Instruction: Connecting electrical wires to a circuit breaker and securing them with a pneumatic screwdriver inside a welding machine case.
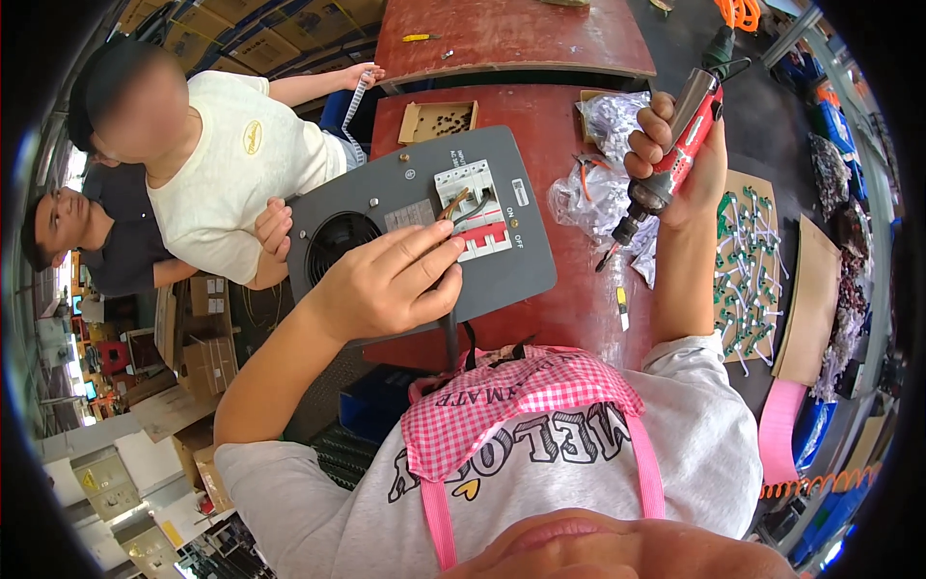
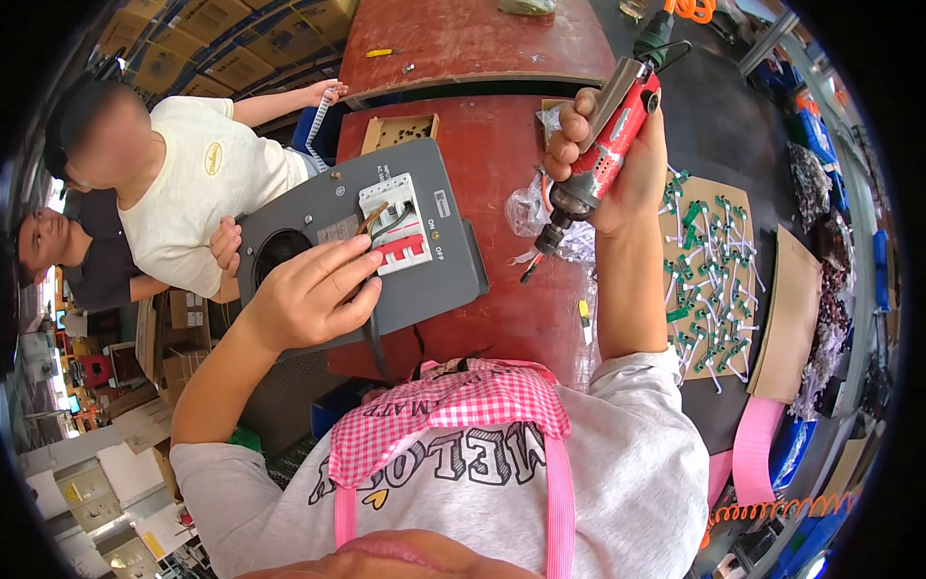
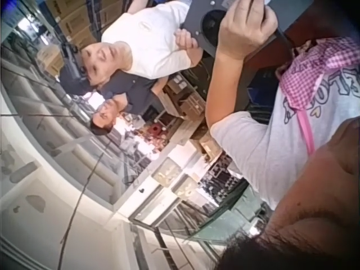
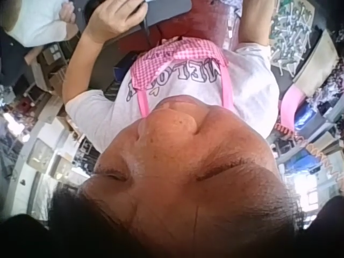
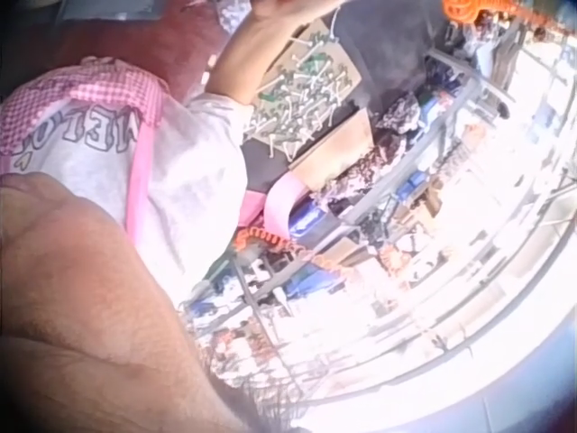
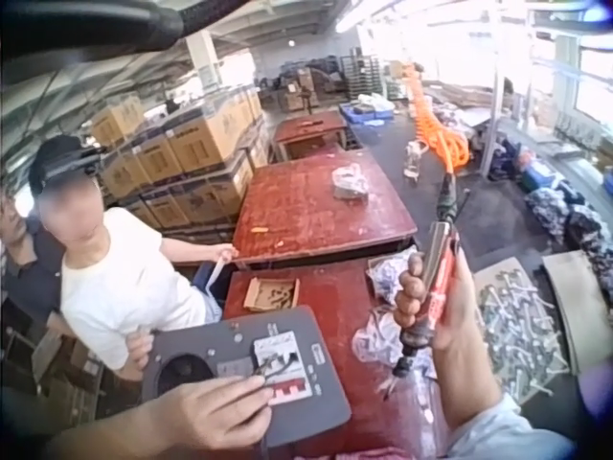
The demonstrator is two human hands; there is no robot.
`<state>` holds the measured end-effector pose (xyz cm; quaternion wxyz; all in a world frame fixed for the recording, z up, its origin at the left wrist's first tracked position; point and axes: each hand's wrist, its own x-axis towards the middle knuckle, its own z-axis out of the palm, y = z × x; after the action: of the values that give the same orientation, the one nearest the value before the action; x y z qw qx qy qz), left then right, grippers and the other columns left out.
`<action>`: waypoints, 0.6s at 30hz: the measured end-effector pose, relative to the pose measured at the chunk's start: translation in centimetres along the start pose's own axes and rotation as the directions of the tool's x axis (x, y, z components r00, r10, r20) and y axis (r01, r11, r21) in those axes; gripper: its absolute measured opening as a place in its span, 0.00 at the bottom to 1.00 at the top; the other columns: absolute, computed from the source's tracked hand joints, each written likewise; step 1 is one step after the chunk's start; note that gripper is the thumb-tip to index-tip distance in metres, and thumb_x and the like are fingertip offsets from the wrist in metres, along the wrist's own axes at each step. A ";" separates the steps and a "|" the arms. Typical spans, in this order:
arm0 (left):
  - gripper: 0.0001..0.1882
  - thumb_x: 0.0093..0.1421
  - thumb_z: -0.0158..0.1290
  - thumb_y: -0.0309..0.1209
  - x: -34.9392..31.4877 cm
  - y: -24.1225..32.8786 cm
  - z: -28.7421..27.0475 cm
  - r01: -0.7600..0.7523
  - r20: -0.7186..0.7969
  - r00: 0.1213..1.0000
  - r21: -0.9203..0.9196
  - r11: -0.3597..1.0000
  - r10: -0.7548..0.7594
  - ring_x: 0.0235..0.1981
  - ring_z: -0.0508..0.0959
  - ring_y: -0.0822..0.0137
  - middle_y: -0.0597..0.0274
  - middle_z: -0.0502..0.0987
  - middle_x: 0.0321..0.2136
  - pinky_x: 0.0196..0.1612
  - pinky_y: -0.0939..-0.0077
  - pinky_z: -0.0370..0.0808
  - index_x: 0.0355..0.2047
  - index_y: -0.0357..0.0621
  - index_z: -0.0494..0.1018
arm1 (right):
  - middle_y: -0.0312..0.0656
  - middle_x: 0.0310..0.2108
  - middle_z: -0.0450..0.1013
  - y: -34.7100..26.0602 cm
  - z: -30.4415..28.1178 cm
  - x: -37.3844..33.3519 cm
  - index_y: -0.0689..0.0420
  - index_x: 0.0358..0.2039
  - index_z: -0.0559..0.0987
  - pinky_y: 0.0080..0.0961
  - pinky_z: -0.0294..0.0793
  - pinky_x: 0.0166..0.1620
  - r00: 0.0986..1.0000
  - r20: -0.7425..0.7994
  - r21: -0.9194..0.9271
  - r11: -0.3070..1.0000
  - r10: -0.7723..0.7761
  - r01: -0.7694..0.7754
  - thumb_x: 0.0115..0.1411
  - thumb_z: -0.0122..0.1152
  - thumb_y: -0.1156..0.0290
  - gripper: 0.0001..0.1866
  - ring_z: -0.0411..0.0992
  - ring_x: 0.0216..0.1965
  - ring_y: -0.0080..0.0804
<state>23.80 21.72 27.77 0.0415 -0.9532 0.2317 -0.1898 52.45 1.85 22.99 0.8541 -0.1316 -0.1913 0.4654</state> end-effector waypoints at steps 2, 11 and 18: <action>0.09 0.49 0.60 0.24 0.2 -0.1 0.2 -0.022 -0.041 0.999 0.005 1.000 0.022 0.45 0.80 0.57 0.59 0.77 0.40 0.41 0.70 0.82 0.30 0.46 0.74 | 0.43 0.25 0.71 -0.1 -0.1 -0.3 0.61 0.36 0.72 0.32 0.69 0.25 1.000 0.015 0.011 1.000 0.014 -0.014 0.68 0.32 0.43 0.31 0.69 0.23 0.36; 0.11 0.49 0.59 0.23 0.4 -0.8 0.2 -0.002 -0.002 1.000 0.091 0.996 0.002 0.41 0.82 0.57 0.61 0.75 0.37 0.34 0.75 0.82 0.32 0.48 0.72 | 0.38 0.25 0.64 -0.6 0.5 -1.5 0.58 0.35 0.66 0.30 0.65 0.24 0.999 -0.037 -0.065 0.998 -0.017 0.015 0.68 0.35 0.47 0.24 0.63 0.22 0.30; 0.10 0.51 0.58 0.25 -0.1 -1.1 0.5 0.081 -0.009 0.997 -0.024 0.996 -0.081 0.37 0.82 0.64 0.61 0.75 0.39 0.31 0.80 0.80 0.33 0.51 0.71 | 0.38 0.25 0.64 -1.0 -0.1 -1.9 0.58 0.36 0.66 0.30 0.66 0.24 0.999 -0.029 -0.063 0.998 -0.014 0.013 0.69 0.35 0.47 0.24 0.63 0.23 0.30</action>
<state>24.39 22.71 27.43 0.0215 -0.9613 0.1952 -0.1932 52.29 -0.25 22.94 0.8554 -0.1639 -0.1942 0.4514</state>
